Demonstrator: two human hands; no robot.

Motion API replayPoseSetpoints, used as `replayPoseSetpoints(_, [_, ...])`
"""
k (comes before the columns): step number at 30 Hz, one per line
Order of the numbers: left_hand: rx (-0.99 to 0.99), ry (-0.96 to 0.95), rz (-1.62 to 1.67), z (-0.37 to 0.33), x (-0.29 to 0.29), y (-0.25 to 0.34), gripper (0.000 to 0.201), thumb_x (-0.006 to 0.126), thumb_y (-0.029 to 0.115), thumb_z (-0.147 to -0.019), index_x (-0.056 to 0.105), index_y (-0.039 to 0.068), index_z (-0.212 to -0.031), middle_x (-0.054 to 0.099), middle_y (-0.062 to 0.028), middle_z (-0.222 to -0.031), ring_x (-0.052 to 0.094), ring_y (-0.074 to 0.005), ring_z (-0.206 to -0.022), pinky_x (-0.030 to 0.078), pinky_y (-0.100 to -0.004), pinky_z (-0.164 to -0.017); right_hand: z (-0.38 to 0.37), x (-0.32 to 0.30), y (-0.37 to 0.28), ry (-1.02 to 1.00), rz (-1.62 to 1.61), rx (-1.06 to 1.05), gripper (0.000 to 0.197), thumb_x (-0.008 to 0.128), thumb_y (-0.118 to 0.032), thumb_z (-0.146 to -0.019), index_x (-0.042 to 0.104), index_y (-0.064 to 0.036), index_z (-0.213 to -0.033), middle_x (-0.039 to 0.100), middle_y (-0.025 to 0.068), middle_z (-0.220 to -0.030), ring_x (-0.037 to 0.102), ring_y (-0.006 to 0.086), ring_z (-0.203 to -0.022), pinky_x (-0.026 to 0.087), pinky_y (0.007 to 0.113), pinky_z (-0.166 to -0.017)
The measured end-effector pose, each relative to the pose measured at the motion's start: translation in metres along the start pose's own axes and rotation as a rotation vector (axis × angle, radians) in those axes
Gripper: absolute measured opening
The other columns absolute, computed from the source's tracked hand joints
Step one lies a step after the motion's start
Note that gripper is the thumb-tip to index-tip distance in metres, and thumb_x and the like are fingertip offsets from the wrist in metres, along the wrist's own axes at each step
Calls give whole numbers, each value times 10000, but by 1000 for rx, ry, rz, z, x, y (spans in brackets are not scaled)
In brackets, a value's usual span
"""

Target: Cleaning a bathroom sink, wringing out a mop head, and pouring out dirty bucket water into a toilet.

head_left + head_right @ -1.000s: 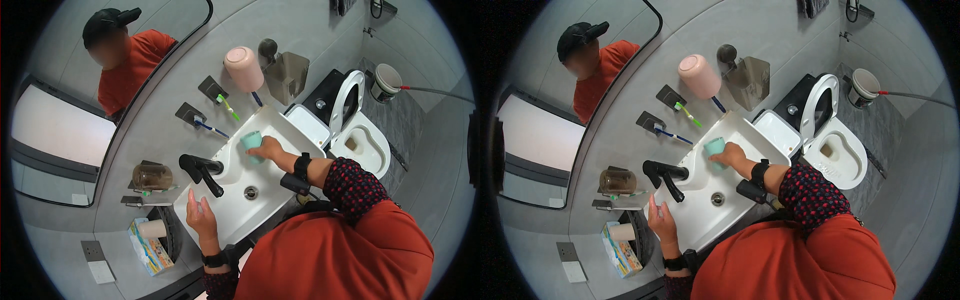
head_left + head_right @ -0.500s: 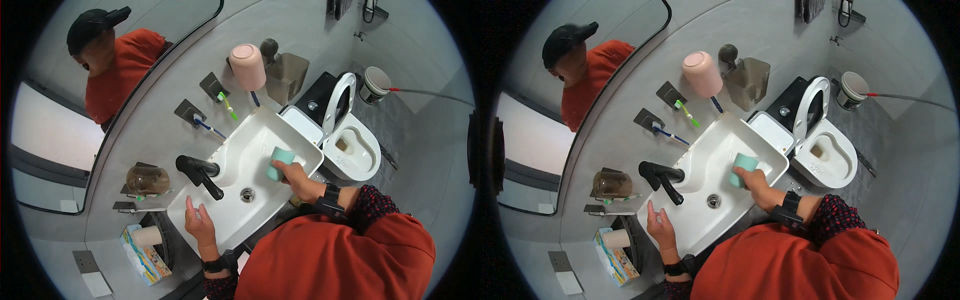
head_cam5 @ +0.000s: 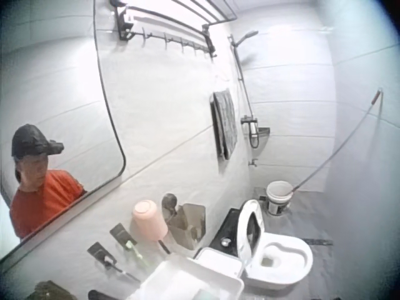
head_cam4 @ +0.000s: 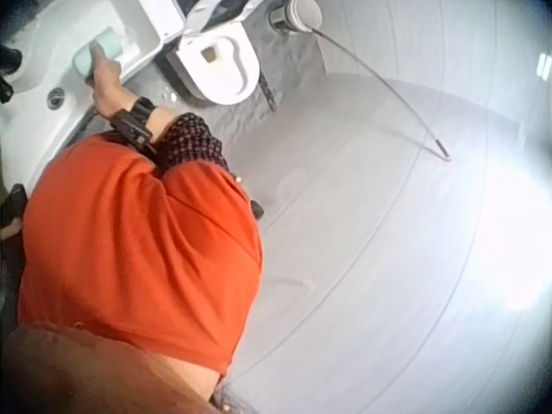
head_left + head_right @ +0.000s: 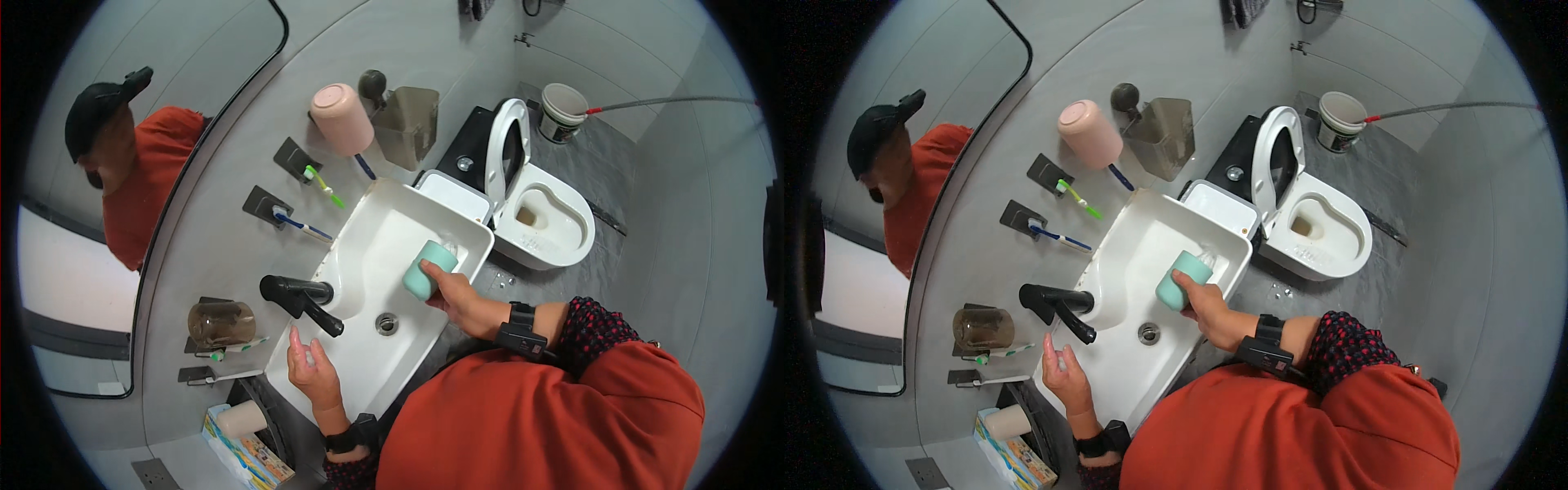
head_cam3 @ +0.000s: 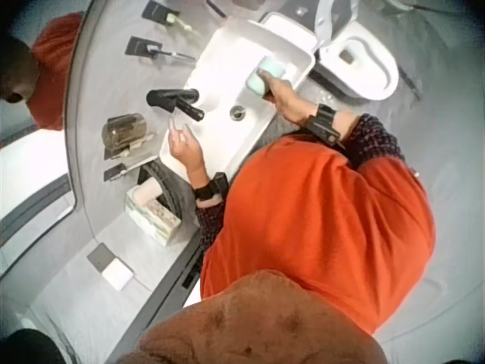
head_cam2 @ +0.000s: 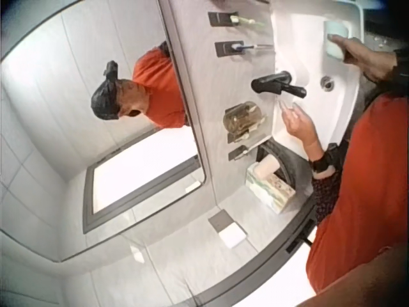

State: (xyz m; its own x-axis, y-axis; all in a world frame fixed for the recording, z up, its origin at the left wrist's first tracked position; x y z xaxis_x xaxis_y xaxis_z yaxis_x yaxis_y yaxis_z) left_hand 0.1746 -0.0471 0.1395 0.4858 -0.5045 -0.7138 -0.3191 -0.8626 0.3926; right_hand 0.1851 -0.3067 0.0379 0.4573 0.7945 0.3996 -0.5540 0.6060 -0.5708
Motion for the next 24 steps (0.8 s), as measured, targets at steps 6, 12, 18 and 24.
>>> replayPoseSetpoints(6, [-25, -55, 27, 7, 3, -17, 449, 606, -10, -774, 518, -17, -1214, 593, -135, -856, 533, -249, -682, 449, -355, -648, 23, 16, 20, -97, -88, 116, 591, 625, -557, -772, 557, -62, -1089, 600, 46, -938, 577, 159, -789, 503, 279, -665])
replayPoseSetpoints(12, [16, -53, 22, -34, 0, -10, 443, 589, 52, -817, 498, -15, -1246, 615, -152, -996, 528, -254, -710, 452, -339, -686, 26, 44, 51, -423, -72, 270, 772, 606, -685, -700, 555, -8, -1067, 622, 81, -801, 637, 155, -628, 562, 246, -580])
replayPoseSetpoints(18, [303, -38, -129, -63, 7, -2, 377, 630, 60, -777, 571, 13, -1146, 544, -140, -781, 515, -305, -689, 422, -385, -620, 30, 35, 58, -523, 209, 158, 765, 652, -651, -675, 569, 17, -1039, 620, 95, -765, 584, 142, -504, 496, 242, -446])
replayPoseSetpoints(24, [238, -81, -171, -54, 1, 12, 330, 605, 72, -817, 575, -10, -1135, 520, -143, -744, 500, -302, -658, 403, -395, -592, 18, 20, 29, -553, 758, -201, 831, 698, -571, -641, 513, 74, -1131, 596, 206, -1038, 587, 302, -953, 463, 333, -825])
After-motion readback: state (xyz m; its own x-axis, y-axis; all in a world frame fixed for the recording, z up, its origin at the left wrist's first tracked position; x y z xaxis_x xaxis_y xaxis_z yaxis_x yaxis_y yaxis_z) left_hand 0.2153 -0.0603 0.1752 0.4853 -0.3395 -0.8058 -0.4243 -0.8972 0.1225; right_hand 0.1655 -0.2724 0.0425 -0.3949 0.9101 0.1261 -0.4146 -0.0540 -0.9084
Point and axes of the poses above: each hand's wrist, its own z-axis away from the middle knuckle, its own x-axis out of the palm, y = z × x, the point moved 2 cm from there along -z, towards the middle knuckle
